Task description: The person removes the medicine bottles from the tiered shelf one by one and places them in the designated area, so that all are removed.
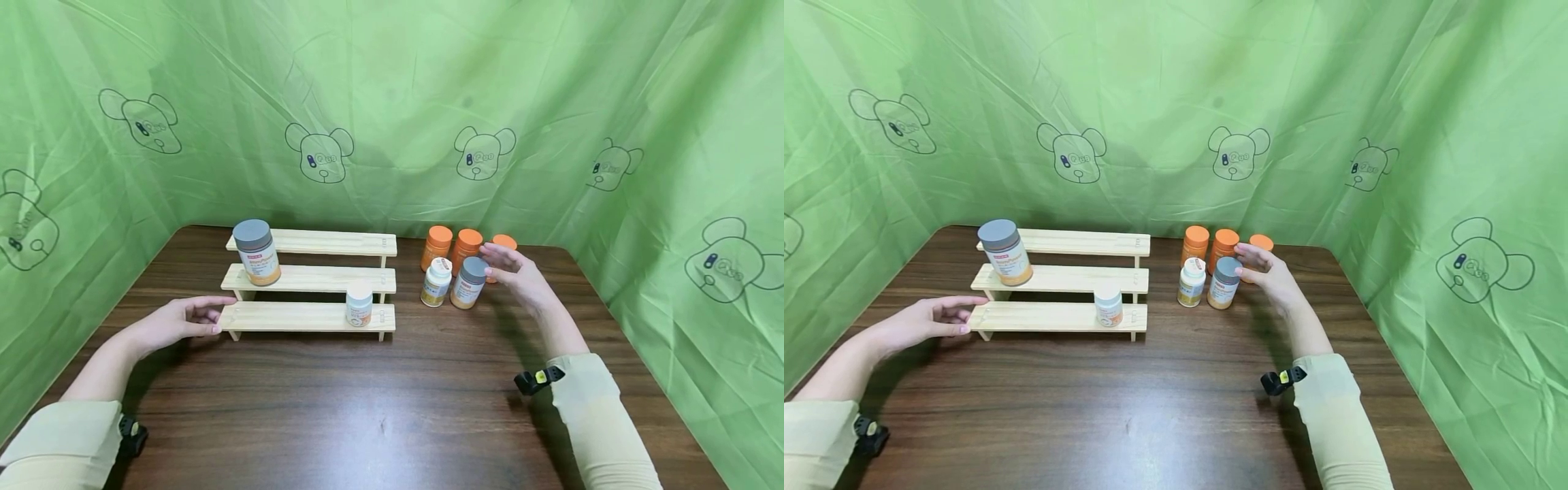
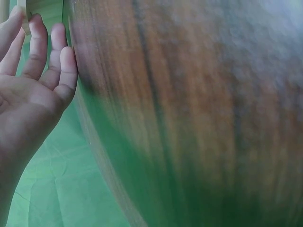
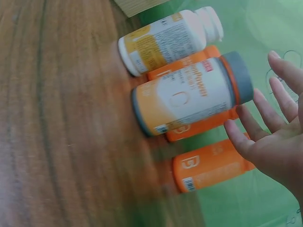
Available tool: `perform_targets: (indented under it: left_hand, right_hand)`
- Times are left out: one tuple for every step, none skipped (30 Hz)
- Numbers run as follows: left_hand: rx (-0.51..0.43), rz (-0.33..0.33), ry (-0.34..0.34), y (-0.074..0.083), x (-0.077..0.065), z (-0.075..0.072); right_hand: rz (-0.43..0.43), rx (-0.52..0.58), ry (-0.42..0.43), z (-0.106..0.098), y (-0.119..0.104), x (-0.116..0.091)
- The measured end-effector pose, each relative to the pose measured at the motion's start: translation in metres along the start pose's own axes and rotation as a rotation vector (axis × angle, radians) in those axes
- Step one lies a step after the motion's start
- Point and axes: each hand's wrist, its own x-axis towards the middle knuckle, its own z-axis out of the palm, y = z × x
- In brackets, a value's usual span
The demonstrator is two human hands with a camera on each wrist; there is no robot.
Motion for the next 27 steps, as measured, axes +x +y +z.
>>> perform_targets:
  left_hand:
    - [0.001, 0.003, -0.001, 0.000, 0.000, 0.000]
    - [0.002, 0.005, -0.001, 0.000, 0.000, 0.000]
    - [0.002, 0.006, -0.001, 0.000, 0.000, 0.000]
    - [0.004, 0.007, -0.001, 0.000, 0.000, 0.000]
    - [0.005, 0.005, 0.000, 0.000, 0.000, 0.000]
    - [0.007, 0.003, 0.000, 0.000, 0.000, 0.000]
    - [0.012, -0.001, 0.001, 0.000, 0.000, 0.000]
    - [0.014, -0.003, 0.002, 0.001, 0.000, 0.000]
    - [0.015, -0.005, 0.004, 0.001, 0.000, 0.000]
    - [0.016, 0.000, 0.002, 0.001, 0.000, 0.001]
    - [0.015, 0.005, -0.001, 0.002, 0.000, 0.001]
    - [0.010, 0.007, -0.001, 0.002, 0.000, 0.001]
    - [0.008, 0.012, -0.001, 0.002, 0.000, 0.001]
    - [0.004, 0.019, -0.004, 0.003, 0.000, 0.001]
    - [0.004, 0.026, -0.006, 0.003, 0.000, 0.001]
    - [0.006, 0.031, -0.008, 0.004, 0.000, 0.001]
    - [0.006, 0.028, -0.005, 0.004, 0.000, 0.001]
    - [0.009, 0.024, -0.001, 0.004, 0.000, 0.001]
    - [0.014, 0.027, -0.003, 0.004, 0.000, 0.001]
    - [0.021, 0.027, -0.003, 0.005, 0.000, 0.001]
    - [0.025, 0.021, 0.001, 0.005, 0.000, 0.001]
    - [0.026, 0.014, 0.005, 0.005, 0.000, 0.001]
    - [0.032, 0.014, 0.003, 0.005, 0.000, 0.001]
    - [0.033, 0.010, 0.004, 0.005, 0.000, 0.001]
    - [0.035, 0.007, 0.003, 0.005, 0.000, 0.001]
    - [0.037, 0.002, 0.007, 0.004, 0.000, 0.001]
    - [0.035, -0.003, 0.007, 0.004, 0.000, 0.001]
  right_hand:
    - [-0.009, 0.001, -0.002, 0.000, -0.003, 0.000]
    - [-0.016, 0.002, -0.003, 0.000, -0.006, 0.000]
    - [-0.021, -0.001, 0.001, 0.000, -0.010, 0.000]
    - [-0.026, -0.005, 0.002, 0.001, -0.013, 0.000]
    - [-0.028, -0.009, 0.004, 0.002, -0.016, 0.000]
    - [-0.028, -0.013, 0.006, 0.002, -0.020, 0.000]
    - [-0.029, -0.012, 0.006, 0.003, -0.023, 0.000]
    - [-0.029, -0.011, 0.007, 0.004, -0.027, 0.000]
    - [-0.029, -0.013, 0.007, 0.005, -0.030, 0.000]
    - [-0.029, -0.014, 0.006, 0.007, -0.033, 0.000]
    - [-0.031, -0.016, 0.001, 0.008, -0.037, 0.001]
    - [-0.037, -0.015, -0.005, 0.009, -0.039, 0.001]
    - [-0.043, -0.013, -0.013, 0.010, -0.042, 0.001]
    - [-0.051, -0.011, -0.021, 0.011, -0.045, 0.001]
    - [-0.061, -0.011, -0.028, 0.012, -0.047, 0.002]
    - [-0.071, -0.010, -0.034, 0.014, -0.050, 0.002]
    - [-0.080, -0.014, -0.038, 0.016, -0.052, 0.002]
    - [-0.087, -0.018, -0.040, 0.017, -0.055, 0.002]
    - [-0.090, -0.023, -0.043, 0.019, -0.058, 0.002]
    - [-0.093, -0.029, -0.045, 0.021, -0.060, 0.002]
    - [-0.092, -0.034, -0.045, 0.023, -0.063, 0.002]
    - [-0.088, -0.040, -0.045, 0.026, -0.066, 0.002]
    - [-0.082, -0.043, -0.047, 0.028, -0.069, 0.003]
    - [-0.077, -0.043, -0.049, 0.031, -0.072, 0.003]
    - [-0.072, -0.042, -0.051, 0.034, -0.075, 0.003]
    - [-0.068, -0.039, -0.051, 0.037, -0.078, 0.003]
    - [-0.064, -0.039, -0.053, 0.040, -0.081, 0.003]
